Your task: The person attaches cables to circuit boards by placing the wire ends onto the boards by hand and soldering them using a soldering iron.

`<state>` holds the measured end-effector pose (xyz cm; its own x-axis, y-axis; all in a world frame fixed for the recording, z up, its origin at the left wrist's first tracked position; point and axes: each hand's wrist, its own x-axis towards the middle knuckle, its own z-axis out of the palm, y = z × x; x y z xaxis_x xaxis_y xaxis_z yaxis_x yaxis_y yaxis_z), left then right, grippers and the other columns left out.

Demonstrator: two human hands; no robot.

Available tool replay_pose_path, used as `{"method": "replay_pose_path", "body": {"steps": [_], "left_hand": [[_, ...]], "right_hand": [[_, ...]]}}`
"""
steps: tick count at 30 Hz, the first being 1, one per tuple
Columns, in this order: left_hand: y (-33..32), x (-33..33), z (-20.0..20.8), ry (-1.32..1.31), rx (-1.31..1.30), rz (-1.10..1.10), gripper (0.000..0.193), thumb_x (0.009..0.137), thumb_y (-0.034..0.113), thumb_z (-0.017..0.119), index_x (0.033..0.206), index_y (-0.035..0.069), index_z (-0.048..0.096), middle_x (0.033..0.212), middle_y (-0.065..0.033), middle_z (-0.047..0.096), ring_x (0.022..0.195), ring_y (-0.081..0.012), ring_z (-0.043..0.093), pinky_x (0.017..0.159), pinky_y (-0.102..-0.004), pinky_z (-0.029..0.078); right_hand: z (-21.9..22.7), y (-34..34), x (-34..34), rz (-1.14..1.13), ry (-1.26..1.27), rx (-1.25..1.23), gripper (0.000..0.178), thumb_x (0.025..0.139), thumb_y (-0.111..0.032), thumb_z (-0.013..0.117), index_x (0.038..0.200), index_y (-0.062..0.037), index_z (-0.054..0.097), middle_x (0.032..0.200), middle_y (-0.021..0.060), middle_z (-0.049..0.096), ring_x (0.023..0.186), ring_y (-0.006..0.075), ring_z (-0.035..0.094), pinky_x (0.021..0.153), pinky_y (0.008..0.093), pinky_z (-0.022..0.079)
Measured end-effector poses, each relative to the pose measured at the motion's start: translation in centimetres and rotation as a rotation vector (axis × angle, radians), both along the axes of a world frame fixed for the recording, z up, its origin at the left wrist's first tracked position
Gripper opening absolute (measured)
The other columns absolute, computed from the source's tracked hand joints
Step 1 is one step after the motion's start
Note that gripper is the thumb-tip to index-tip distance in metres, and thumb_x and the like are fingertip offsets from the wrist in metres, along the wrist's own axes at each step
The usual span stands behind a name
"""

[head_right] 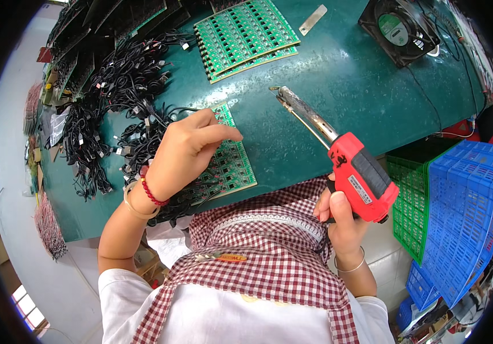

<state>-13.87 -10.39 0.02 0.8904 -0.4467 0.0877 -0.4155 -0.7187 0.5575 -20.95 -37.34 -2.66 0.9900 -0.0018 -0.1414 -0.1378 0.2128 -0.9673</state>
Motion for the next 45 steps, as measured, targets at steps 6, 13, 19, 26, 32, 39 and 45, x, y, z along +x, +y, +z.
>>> {"method": "replay_pose_path", "body": {"steps": [6,13,19,26,32,39,45], "left_hand": [[0.7,-0.7,-0.9,-0.102,0.06,0.028,0.015,0.078,-0.001,0.061,0.091,0.002,0.055,0.078,-0.0121,0.051,0.072,-0.0306,0.055,0.064,-0.0382,0.046],[0.6,-0.4,-1.3,-0.077,0.025,0.056,0.011,0.078,0.002,0.063,0.085,0.001,0.054,0.082,-0.0125,0.051,0.075,-0.031,0.055,0.065,-0.0382,0.046],[0.3,-0.5,-1.9,-0.095,0.201,0.089,0.009,0.078,0.003,0.062,0.084,0.001,0.056,0.083,-0.0118,0.05,0.075,-0.0296,0.056,0.065,-0.0377,0.047],[0.2,-0.8,-2.2,-0.127,0.218,0.127,0.009,0.076,0.002,0.063,0.082,0.001,0.056,0.08,-0.0117,0.05,0.072,-0.0288,0.057,0.063,-0.0371,0.049],[0.1,-0.7,-2.3,-0.12,0.219,0.134,0.009,0.076,0.002,0.063,0.08,0.001,0.055,0.079,-0.0118,0.05,0.071,-0.0291,0.057,0.063,-0.0373,0.048],[0.0,-0.7,-2.3,-0.134,0.242,0.144,0.01,0.078,0.004,0.062,0.078,0.0,0.053,0.078,-0.0124,0.049,0.071,-0.0291,0.057,0.062,-0.0375,0.048],[-0.2,-0.7,-2.3,-0.152,0.253,0.145,0.01,0.079,0.005,0.061,0.077,0.0,0.052,0.078,-0.0122,0.048,0.07,-0.0283,0.057,0.062,-0.0375,0.048]], "right_hand": [[0.0,-0.2,-0.4,0.034,-0.008,-0.025,0.031,0.092,-0.021,0.049,0.111,0.0041,0.045,0.061,0.0074,0.05,0.046,0.0109,0.044,0.046,0.0258,0.043],[-0.4,-0.2,-0.9,0.142,0.08,-0.072,0.031,0.09,-0.017,0.051,0.111,0.0049,0.047,0.06,0.0078,0.052,0.047,0.0115,0.046,0.047,0.026,0.043],[-0.9,0.3,-1.3,0.21,0.075,-0.09,0.03,0.09,-0.017,0.053,0.112,0.0039,0.048,0.06,0.0084,0.053,0.049,0.0122,0.047,0.046,0.0256,0.04],[-1.6,0.0,-1.8,0.308,0.06,-0.204,0.03,0.09,-0.019,0.055,0.109,0.0035,0.049,0.062,0.0084,0.054,0.051,0.0122,0.047,0.049,0.0257,0.039],[-1.4,-0.3,-1.6,0.334,0.166,-0.093,0.021,0.084,-0.005,0.062,0.104,-0.0006,0.058,0.082,0.001,0.058,0.07,0.008,0.053,0.061,0.0247,0.044],[-1.4,0.0,-1.6,0.343,0.105,-0.197,0.023,0.084,-0.005,0.062,0.107,0.0005,0.057,0.081,0.002,0.058,0.069,0.0086,0.053,0.06,0.0249,0.044],[-0.9,0.4,-1.8,0.25,0.072,-0.152,0.036,0.09,-0.023,0.057,0.114,0.0036,0.049,0.061,0.0079,0.053,0.051,0.0123,0.047,0.049,0.027,0.041]]}}
